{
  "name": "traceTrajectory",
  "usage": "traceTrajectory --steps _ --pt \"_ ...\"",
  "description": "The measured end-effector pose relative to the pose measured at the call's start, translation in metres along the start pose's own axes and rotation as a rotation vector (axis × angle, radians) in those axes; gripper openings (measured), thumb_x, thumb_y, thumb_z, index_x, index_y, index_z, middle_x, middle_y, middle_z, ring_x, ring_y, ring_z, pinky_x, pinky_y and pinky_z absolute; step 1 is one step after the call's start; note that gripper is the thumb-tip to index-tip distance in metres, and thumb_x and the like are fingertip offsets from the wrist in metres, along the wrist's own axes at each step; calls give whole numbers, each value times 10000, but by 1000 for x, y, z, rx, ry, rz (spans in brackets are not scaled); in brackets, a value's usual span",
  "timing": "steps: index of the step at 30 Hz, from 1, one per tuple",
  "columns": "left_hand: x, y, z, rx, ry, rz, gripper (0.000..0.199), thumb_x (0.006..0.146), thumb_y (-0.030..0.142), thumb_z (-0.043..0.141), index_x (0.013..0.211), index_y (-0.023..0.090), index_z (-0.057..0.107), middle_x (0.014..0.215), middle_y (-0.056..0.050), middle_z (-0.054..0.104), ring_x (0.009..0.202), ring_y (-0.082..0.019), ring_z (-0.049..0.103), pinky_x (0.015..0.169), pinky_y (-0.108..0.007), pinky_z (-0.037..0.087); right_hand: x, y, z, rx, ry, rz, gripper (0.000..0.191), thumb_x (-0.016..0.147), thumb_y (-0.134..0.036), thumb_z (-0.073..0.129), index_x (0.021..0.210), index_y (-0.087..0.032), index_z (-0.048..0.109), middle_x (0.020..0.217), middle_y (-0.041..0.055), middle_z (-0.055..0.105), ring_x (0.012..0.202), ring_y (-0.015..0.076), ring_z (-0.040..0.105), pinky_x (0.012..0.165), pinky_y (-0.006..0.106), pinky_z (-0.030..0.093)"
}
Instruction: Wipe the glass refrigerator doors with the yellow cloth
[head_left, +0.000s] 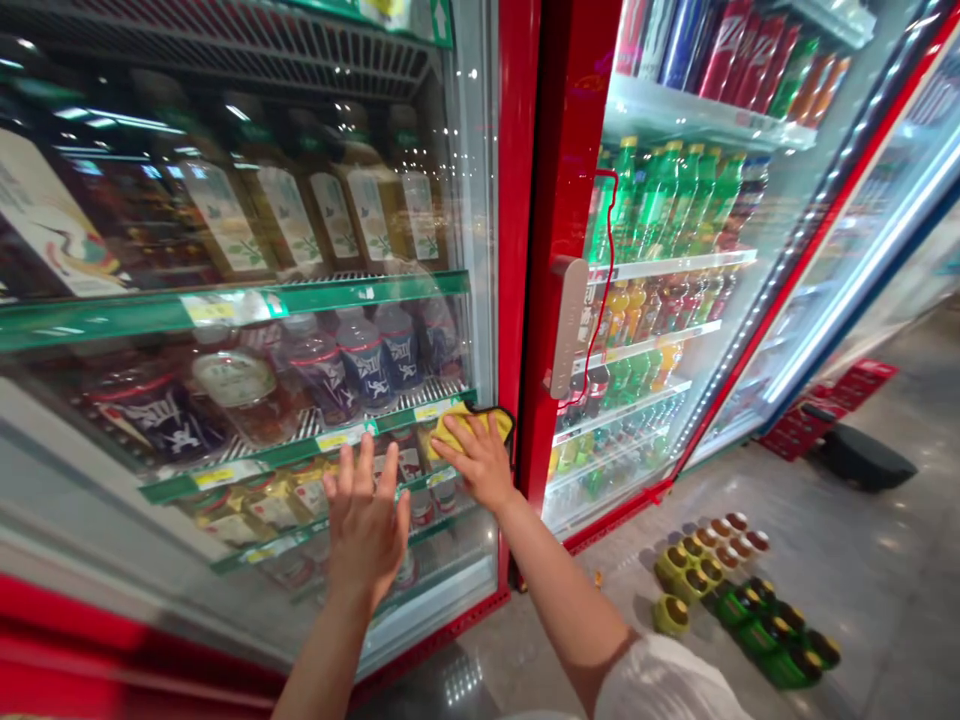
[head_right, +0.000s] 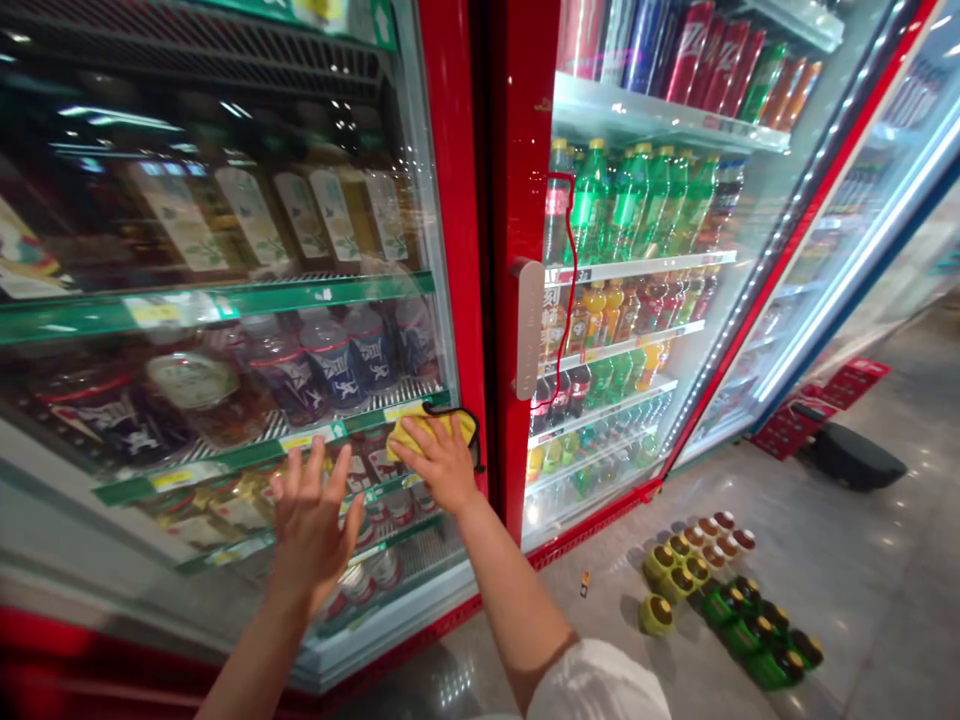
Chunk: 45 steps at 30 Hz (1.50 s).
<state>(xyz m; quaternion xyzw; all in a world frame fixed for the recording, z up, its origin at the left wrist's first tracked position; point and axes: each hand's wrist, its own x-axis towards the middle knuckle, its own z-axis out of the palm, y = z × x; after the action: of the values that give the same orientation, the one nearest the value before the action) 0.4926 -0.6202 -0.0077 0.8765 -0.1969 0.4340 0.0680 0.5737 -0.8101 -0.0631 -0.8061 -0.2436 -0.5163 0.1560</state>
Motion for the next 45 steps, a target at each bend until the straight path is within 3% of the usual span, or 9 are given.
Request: traceTrajectory --steps 3,7,11,16,23,31,39,42,45 --pt "1 -4 -2 25 -10 7 860 922 183 582 1622 274 90 1690 -136 161 1553 -381 148 1215 -670 216 37 21 -10 -16 116 136 552 934 -85 470 1397 -364 585 1576 2 459 1559 237 162 1248 566 180" --pt "6 -6 -3 76 44 7 839 929 171 577 1621 258 109 1687 -145 164 1557 -368 151 1217 -645 231 97 0 -17 20 244 308 627 906 -59 424 1472 -310 519 1619 58 388 1562 282 157 1219 581 236" --pt "11 -6 -3 132 37 -23 824 944 162 555 1621 266 96 1692 -137 132 1560 -368 138 1209 -643 252 88 -21 -24 35 147 114 580 920 -107 493 1439 -358 551 1576 21 464 1522 260 270 1216 510 266" --pt "13 -11 -10 161 48 -40 830 948 156 539 1620 284 70 1692 -125 138 1557 -370 151 1204 -648 267 69 21 -40 -16 151 16 583 923 -76 526 1399 -410 574 1534 -9 522 1478 233 354 1197 491 296" --pt "22 -16 -21 186 39 -27 816 949 163 518 1623 264 68 1686 -144 164 1551 -396 154 1161 -672 322 171 60 -63 126 512 184 657 940 -42 371 1485 -394 477 1647 -12 337 1551 263 234 1186 569 351" --pt "19 -13 -15 158 81 9 742 949 163 489 1615 255 175 1681 -120 217 1563 -341 152 1215 -622 259 103 58 -50 87 445 140 551 949 -131 507 1423 -409 551 1564 29 475 1444 291 430 1096 566 455" --pt "26 -4 -31 158 127 -34 728 948 158 488 1611 235 198 1676 -126 240 1564 -325 157 1240 -586 218 241 55 -92 91 458 199 537 1011 -229 401 1532 -360 411 1676 36 260 1562 321 174 1208 638 257" --pt "23 -1 -34 163 140 -16 718 944 153 495 1606 226 227 1673 -122 253 1565 -312 154 1258 -552 180 232 27 -90 12 281 86 556 1004 -207 412 1546 -331 384 1672 50 283 1572 315 131 1205 648 225" --pt "15 -8 -38 179 146 21 722 939 157 499 1605 228 231 1670 -108 269 1564 -294 166 1270 -513 163 189 23 -83 50 184 -165 493 990 -144 427 1464 -263 488 1557 72 492 1497 240 357 1179 507 341"
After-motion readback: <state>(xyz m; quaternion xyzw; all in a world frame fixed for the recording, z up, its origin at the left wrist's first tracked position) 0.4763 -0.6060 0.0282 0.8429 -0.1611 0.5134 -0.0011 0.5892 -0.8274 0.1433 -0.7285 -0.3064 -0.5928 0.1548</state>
